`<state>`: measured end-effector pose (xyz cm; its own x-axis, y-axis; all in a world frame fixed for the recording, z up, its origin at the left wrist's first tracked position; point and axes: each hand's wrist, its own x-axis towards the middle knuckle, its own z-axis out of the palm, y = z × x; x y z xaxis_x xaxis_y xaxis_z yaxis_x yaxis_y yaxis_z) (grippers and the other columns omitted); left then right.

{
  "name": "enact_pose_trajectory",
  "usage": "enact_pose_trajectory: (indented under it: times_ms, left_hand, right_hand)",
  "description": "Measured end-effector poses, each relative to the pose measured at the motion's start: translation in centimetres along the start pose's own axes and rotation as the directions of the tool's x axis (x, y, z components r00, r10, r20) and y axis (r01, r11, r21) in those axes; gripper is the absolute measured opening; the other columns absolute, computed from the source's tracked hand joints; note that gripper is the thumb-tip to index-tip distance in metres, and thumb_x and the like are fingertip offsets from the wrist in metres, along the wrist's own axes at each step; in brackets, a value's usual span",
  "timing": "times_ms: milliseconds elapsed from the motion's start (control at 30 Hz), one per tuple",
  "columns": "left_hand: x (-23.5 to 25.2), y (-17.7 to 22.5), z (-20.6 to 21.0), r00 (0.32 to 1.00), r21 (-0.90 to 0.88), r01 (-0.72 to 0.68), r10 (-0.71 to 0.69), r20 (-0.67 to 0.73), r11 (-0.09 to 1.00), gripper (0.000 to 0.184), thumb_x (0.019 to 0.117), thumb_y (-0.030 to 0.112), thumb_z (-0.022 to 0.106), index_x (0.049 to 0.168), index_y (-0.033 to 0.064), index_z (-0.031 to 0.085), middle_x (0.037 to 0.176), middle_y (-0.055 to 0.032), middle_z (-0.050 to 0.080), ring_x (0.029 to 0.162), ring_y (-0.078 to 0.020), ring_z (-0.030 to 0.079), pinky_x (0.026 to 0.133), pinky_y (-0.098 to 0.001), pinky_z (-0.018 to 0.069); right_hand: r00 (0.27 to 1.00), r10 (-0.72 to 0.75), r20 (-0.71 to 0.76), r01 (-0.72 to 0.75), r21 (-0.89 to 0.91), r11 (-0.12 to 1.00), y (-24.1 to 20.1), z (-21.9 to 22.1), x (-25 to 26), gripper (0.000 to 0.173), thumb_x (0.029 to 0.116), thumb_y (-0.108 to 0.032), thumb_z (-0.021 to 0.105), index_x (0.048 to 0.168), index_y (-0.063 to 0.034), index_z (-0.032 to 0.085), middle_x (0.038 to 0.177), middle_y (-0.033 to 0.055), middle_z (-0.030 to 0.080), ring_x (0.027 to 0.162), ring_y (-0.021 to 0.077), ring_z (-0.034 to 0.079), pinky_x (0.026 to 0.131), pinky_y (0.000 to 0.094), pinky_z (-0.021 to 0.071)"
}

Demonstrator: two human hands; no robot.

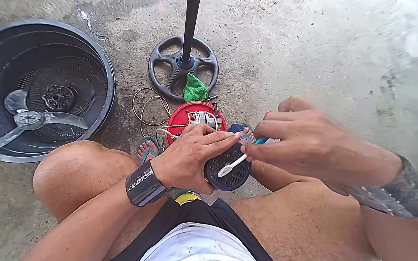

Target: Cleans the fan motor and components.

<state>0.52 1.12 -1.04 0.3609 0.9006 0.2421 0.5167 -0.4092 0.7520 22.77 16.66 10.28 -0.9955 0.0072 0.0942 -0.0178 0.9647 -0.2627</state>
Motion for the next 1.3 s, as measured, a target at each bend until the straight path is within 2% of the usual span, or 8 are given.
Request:
enact_pose_trajectory:
  times_ms: [100,233,367,500,633,767,1133,1300]
  left_hand:
    - [0.1,0.1,-0.3,0.999,0.019,0.034,-0.034,-0.001,0.999,0.114,0.0554,0.062,0.087,0.154,0.0224,0.047,0.144,0.0074,0.058,0.122,-0.0158,0.053,0.099,-0.0430,0.0417]
    - [0.1,0.0,-0.3,0.999,-0.018,0.036,-0.037,-0.020,0.999,0.114,0.0542,0.059,0.089,0.153,0.0184,0.049,0.144,0.0051,0.059,0.124,-0.0180,0.053,0.099,-0.0450,0.0428]
    - [-0.1,0.2,-0.5,0.999,-0.018,0.047,-0.047,-0.014,0.999,0.116,0.0543,0.059,0.089,0.154,0.0189,0.046,0.143,0.0048,0.059,0.124,-0.0177,0.053,0.100,-0.0448,0.0428]
    - [-0.2,0.1,-0.5,0.999,-0.039,0.045,-0.046,-0.023,0.998,0.114,0.0556,0.057,0.089,0.154,0.0179,0.047,0.143,0.0039,0.060,0.124,-0.0190,0.053,0.100,-0.0466,0.0424]
    - [-0.2,0.3,-0.5,0.998,-0.037,0.057,-0.058,-0.015,0.998,0.115,0.0548,0.057,0.090,0.154,0.0186,0.047,0.141,0.0047,0.061,0.123,-0.0176,0.053,0.100,-0.0447,0.0425]
    - [-0.1,0.1,-0.6,0.998,-0.058,0.063,-0.063,-0.008,0.996,0.115,0.0551,0.056,0.091,0.154,0.0191,0.046,0.143,0.0067,0.060,0.125,-0.0172,0.053,0.103,-0.0472,0.0411]
    - [-0.1,0.2,-0.6,0.997,-0.057,0.071,-0.073,-0.025,0.996,0.116,0.0545,0.056,0.091,0.155,0.0203,0.044,0.140,0.0055,0.061,0.124,-0.0160,0.053,0.103,-0.0473,0.0412]
    - [-0.3,0.3,-0.6,0.997,-0.027,0.045,-0.046,-0.063,0.999,0.115,0.0551,0.057,0.090,0.153,0.0158,0.047,0.137,0.0022,0.063,0.123,-0.0202,0.054,0.102,-0.0498,0.0409]
  right_hand:
    - [0.993,0.106,-0.057,-0.109,-0.040,0.993,1.1,-1.5,-0.8,0.021,0.0995,-0.031,0.062,0.103,-0.0259,0.082,0.078,0.0006,0.065,0.072,0.0182,0.060,0.075,0.0485,0.0430]
    - [0.998,-0.012,-0.059,0.015,0.049,0.999,-0.5,0.5,0.3,0.019,0.1016,-0.030,0.063,0.101,-0.0266,0.081,0.080,0.0003,0.065,0.071,0.0160,0.059,0.072,0.0413,0.0422]
    - [0.987,0.133,-0.092,-0.134,0.002,0.991,2.5,-1.5,-1.2,0.021,0.0981,-0.031,0.063,0.102,-0.0240,0.082,0.080,0.0001,0.066,0.074,0.0170,0.061,0.075,0.0490,0.0433]
    - [0.998,-0.012,-0.057,0.015,0.051,0.999,-0.5,0.8,0.7,0.019,0.1020,-0.032,0.061,0.102,-0.0275,0.080,0.082,-0.0009,0.067,0.074,0.0149,0.060,0.071,0.0399,0.0430]
    - [0.989,0.101,-0.106,-0.102,-0.007,0.995,1.6,-0.8,-0.1,0.021,0.0988,-0.031,0.062,0.102,-0.0248,0.082,0.075,-0.0004,0.064,0.071,0.0173,0.060,0.074,0.0479,0.0446]
    - [0.997,-0.004,-0.077,0.011,0.097,0.995,0.3,1.1,1.0,0.018,0.1014,-0.034,0.063,0.101,-0.0279,0.081,0.079,-0.0026,0.066,0.073,0.0129,0.060,0.071,0.0391,0.0432]
    - [0.987,0.076,-0.140,-0.072,0.035,0.997,1.9,0.4,0.6,0.018,0.0987,-0.032,0.065,0.101,-0.0263,0.082,0.077,-0.0007,0.066,0.073,0.0165,0.061,0.075,0.0473,0.0455]
    - [0.997,0.002,-0.081,0.007,0.100,0.995,1.4,2.0,1.5,0.018,0.1010,-0.033,0.064,0.100,-0.0279,0.081,0.077,-0.0045,0.065,0.074,0.0112,0.060,0.074,0.0385,0.0439]
